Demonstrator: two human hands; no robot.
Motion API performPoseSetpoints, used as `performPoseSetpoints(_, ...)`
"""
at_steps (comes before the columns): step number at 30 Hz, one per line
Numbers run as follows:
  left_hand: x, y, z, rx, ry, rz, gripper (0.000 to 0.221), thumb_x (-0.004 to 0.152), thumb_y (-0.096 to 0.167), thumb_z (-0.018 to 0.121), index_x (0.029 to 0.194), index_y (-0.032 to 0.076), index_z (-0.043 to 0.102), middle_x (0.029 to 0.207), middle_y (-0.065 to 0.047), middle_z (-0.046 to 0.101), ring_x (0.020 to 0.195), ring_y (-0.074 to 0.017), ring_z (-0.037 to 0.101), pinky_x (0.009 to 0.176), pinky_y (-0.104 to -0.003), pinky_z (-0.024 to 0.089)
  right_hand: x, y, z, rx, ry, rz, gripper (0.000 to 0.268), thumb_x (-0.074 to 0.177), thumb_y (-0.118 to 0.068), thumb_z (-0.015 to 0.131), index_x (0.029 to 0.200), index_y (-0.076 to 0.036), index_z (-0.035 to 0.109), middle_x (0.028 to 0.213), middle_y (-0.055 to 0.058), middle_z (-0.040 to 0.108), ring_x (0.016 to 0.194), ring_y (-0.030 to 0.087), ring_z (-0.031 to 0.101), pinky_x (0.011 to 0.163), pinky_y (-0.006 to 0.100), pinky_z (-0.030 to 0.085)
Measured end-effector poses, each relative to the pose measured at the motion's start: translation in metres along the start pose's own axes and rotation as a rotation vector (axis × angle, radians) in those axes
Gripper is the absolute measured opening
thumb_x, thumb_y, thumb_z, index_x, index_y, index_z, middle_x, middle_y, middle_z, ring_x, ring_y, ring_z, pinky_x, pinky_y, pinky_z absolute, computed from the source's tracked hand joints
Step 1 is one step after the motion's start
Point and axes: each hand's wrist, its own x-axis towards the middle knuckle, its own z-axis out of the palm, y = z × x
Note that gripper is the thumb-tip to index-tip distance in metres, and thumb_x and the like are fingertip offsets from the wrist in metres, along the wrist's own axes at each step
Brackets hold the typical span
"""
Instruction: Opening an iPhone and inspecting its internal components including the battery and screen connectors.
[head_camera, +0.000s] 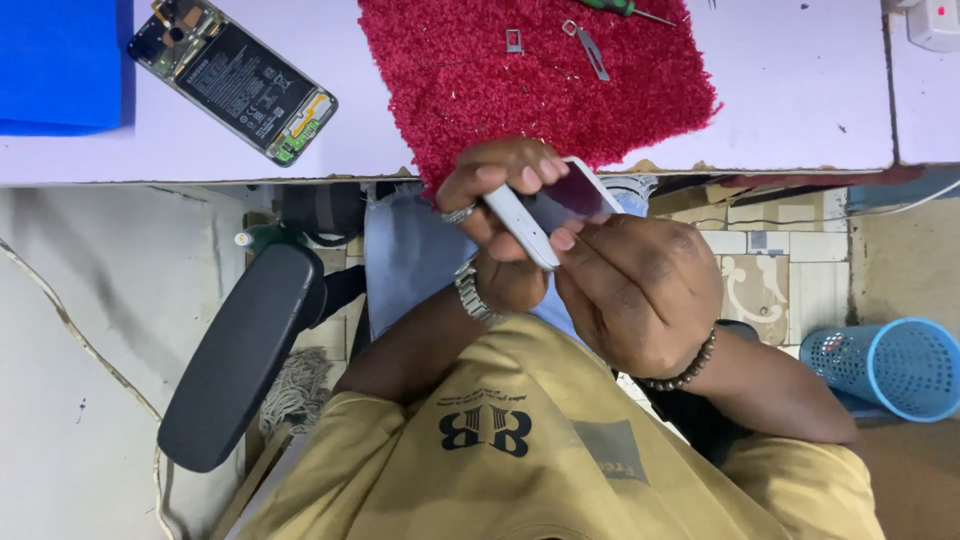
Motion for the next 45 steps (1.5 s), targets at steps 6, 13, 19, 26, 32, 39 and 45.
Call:
performPoseSetpoints(6,0.045,0.029,-0.062,0.509,-0.53,0.218,0.029,0.106,0.036,0.066,0.118,0.017,0.047,0.11,-0.005,0.067,0.118,-0.0275,0.069,0.11,-0.052,0.054,0.011,0.021,0.007,0.117,0.067,0.049,0.01,0.107,0.001,0.068,0.114,0.0,0.076,0.113,0.014,0.072,0.102,0.033,0.078,0.095,0.048,0.057)
performPoseSetpoints(13,0.038,0.053,-0.075,0.57,-0.691,0.018,0.015,0.105,0.003,0.072,0.113,0.007,0.06,0.116,-0.011,0.069,0.108,-0.0335,0.07,0.097,-0.048,0.066,0.003,0.023,0.017,0.26,0.01,0.119,0.014,0.108,-0.009,0.067,0.118,-0.001,0.072,0.121,0.014,0.066,0.116,0.039,0.074,0.103,0.052,0.055)
performPoseSetpoints(19,0.025,0.053,-0.075,0.565,-0.647,-0.02,0.029,0.098,-0.009,0.074,0.117,0.01,0.062,0.116,-0.01,0.07,0.105,-0.0296,0.07,0.099,-0.05,0.067,0.001,0.023,0.018,0.326,0.03,0.067,0.014,0.108,-0.005,0.065,0.12,0.0,0.067,0.12,0.016,0.063,0.111,0.037,0.075,0.1,0.049,0.063)
performPoseSetpoints(26,0.021,0.049,-0.074,0.56,-0.63,0.008,0.037,0.095,-0.006,0.085,0.115,0.011,0.06,0.114,-0.008,0.069,0.102,-0.0281,0.071,0.097,-0.05,0.067,0.006,0.023,0.015,0.316,0.052,0.041,0.012,0.106,-0.002,0.066,0.117,0.003,0.067,0.113,0.018,0.066,0.105,0.037,0.075,0.095,0.049,0.066)
performPoseSetpoints(32,0.019,0.048,-0.076,0.541,-0.65,0.037,0.034,0.096,-0.006,0.083,0.115,0.009,0.059,0.115,-0.009,0.067,0.1,-0.0288,0.072,0.095,-0.051,0.068,0.008,0.025,0.013,0.331,0.055,-0.008,0.012,0.105,0.001,0.068,0.116,0.005,0.067,0.112,0.02,0.069,0.103,0.038,0.076,0.093,0.049,0.068)
performPoseSetpoints(39,0.017,0.051,-0.073,0.573,-0.638,0.062,0.033,0.097,-0.007,0.082,0.115,0.008,0.059,0.114,-0.011,0.07,0.105,-0.03,0.071,0.098,-0.052,0.068,0.009,0.026,0.017,0.361,0.129,-0.028,0.009,0.102,0.002,0.068,0.111,0.006,0.07,0.105,0.021,0.072,0.098,0.039,0.076,0.089,0.049,0.067)
performPoseSetpoints(45,0.002,0.045,-0.034,0.169,-0.128,-0.189,0.069,0.107,0.053,0.066,0.161,0.016,0.042,0.172,-0.014,0.043,0.168,-0.0263,0.043,0.147,-0.046,0.041,-0.005,0.03,0.007,0.351,0.203,-0.003,0.006,0.103,0.005,0.066,0.103,-0.001,0.066,0.105,0.016,0.067,0.104,0.037,0.075,0.096,0.052,0.066)
